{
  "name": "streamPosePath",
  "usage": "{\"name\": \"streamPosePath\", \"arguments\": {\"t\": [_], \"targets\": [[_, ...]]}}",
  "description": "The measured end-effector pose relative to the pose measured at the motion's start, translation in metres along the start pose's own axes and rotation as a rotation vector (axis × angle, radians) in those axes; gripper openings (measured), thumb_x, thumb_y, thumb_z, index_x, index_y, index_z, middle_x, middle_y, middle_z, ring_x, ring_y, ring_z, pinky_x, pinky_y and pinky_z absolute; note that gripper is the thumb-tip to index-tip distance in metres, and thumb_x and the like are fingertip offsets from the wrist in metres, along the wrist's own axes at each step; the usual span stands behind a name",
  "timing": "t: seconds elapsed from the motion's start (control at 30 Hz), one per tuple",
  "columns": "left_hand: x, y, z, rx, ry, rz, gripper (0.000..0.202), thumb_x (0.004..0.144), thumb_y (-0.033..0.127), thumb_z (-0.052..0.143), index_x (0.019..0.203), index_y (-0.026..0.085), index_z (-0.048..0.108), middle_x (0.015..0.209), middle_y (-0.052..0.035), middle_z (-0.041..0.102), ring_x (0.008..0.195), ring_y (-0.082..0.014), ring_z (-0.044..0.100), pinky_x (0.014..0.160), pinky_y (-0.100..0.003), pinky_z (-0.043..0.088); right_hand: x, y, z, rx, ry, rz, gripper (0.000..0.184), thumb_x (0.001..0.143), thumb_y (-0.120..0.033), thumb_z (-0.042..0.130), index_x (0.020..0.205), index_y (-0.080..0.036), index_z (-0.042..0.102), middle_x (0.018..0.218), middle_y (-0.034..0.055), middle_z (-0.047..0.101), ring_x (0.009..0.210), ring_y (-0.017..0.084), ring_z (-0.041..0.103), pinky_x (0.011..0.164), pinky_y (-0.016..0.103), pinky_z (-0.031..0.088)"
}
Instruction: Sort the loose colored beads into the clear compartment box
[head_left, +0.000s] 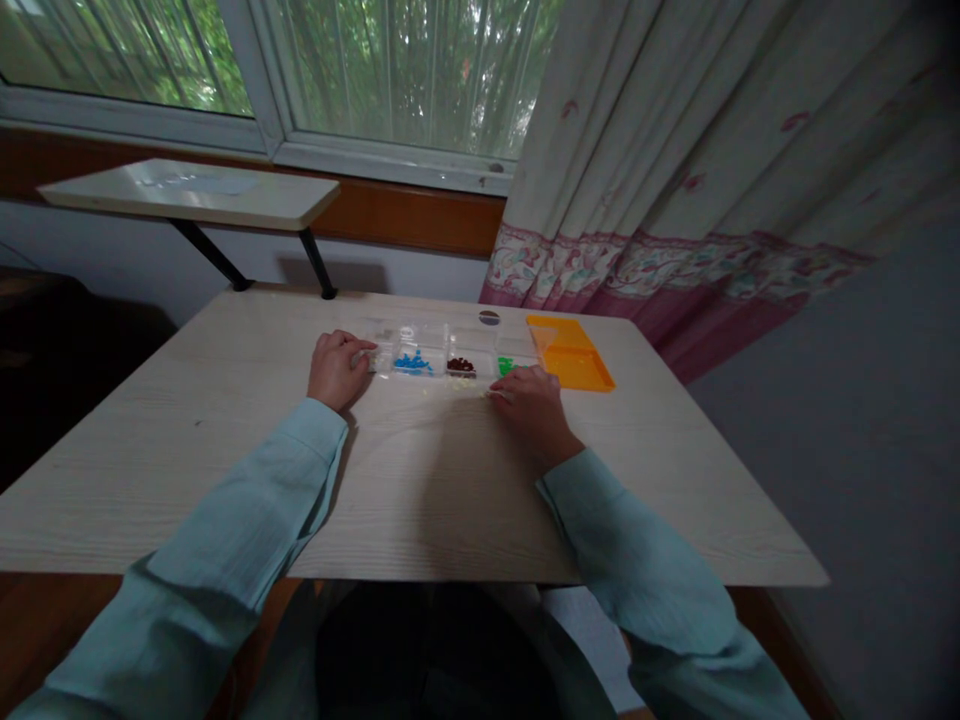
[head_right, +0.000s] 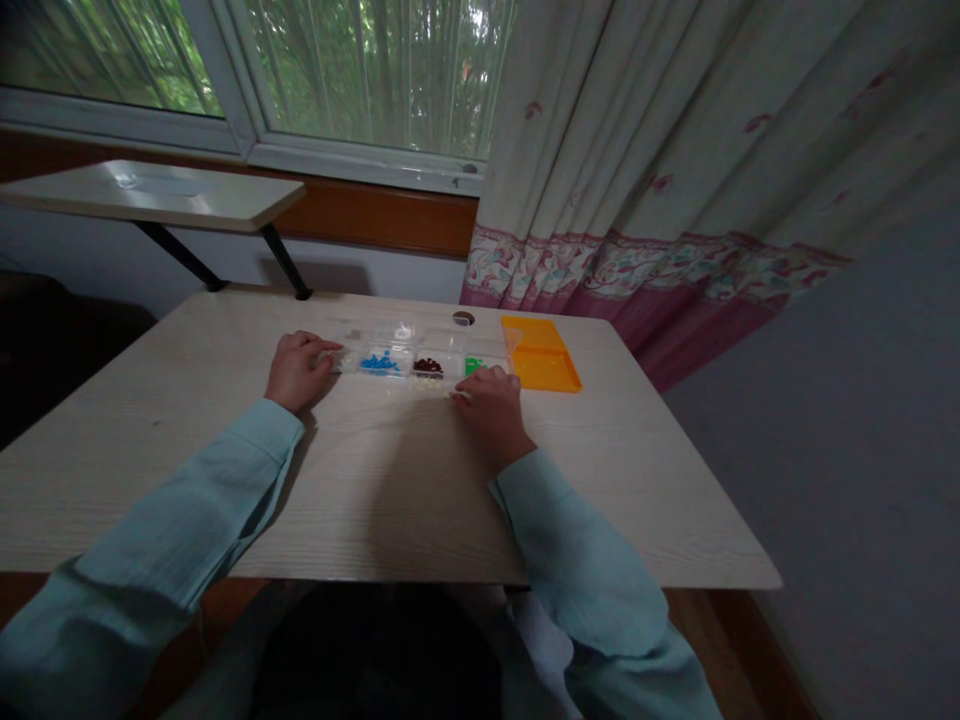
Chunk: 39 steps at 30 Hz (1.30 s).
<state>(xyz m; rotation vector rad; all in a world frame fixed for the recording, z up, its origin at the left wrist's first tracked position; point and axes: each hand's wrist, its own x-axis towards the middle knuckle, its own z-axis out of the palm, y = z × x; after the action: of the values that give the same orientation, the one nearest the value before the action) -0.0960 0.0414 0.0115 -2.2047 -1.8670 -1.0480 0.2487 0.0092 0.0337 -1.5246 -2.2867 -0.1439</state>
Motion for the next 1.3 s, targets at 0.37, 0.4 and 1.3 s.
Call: {"name": "streamPosePath", "arguments": {"t": [0.37, 0.4, 1.3], "targets": [[-0.002, 0.001, -0.003, -0.021, 0.131, -0.148, 0.035, 0.082, 0.025, 0.052, 0.115, 0.020, 0.065, 0.100, -0.0098, 0.051, 0.101, -0.0267, 0.051, 0.096, -0.044, 0.040, 0.002, -0.008, 0.003, -0.013, -0.076, -0.013, 0.020, 0.090, -0.036, 0.057, 0.090, -0.023, 0.074, 0.095, 0.0072, 0.067, 0.096, 0.023, 0.050, 0.079, 0.036, 0.028], [-0.002, 0.001, -0.002, -0.019, 0.130, -0.160, 0.036, 0.082, 0.025, 0.052, 0.116, 0.020, 0.065, 0.100, -0.0098, 0.051, 0.101, -0.0265, 0.051, 0.096, -0.043, 0.041, 0.002, -0.009, 0.004, -0.016, -0.084, -0.014, 0.020, 0.090, -0.035, 0.057, 0.091, -0.023, 0.074, 0.095, 0.0070, 0.067, 0.096, 0.023, 0.050, 0.080, 0.035, 0.028], [-0.006, 0.010, 0.002, -0.074, 0.034, -0.152, 0.038, 0.082, 0.026, 0.054, 0.119, 0.020, 0.060, 0.104, -0.0080, 0.053, 0.078, -0.0173, 0.056, 0.083, -0.036, 0.051, 0.005, -0.008, 0.010, 0.028, -0.070, -0.041, 0.021, 0.091, -0.027, 0.054, 0.089, -0.023, 0.074, 0.093, 0.0054, 0.069, 0.093, 0.022, 0.051, 0.080, 0.035, 0.026]]}}
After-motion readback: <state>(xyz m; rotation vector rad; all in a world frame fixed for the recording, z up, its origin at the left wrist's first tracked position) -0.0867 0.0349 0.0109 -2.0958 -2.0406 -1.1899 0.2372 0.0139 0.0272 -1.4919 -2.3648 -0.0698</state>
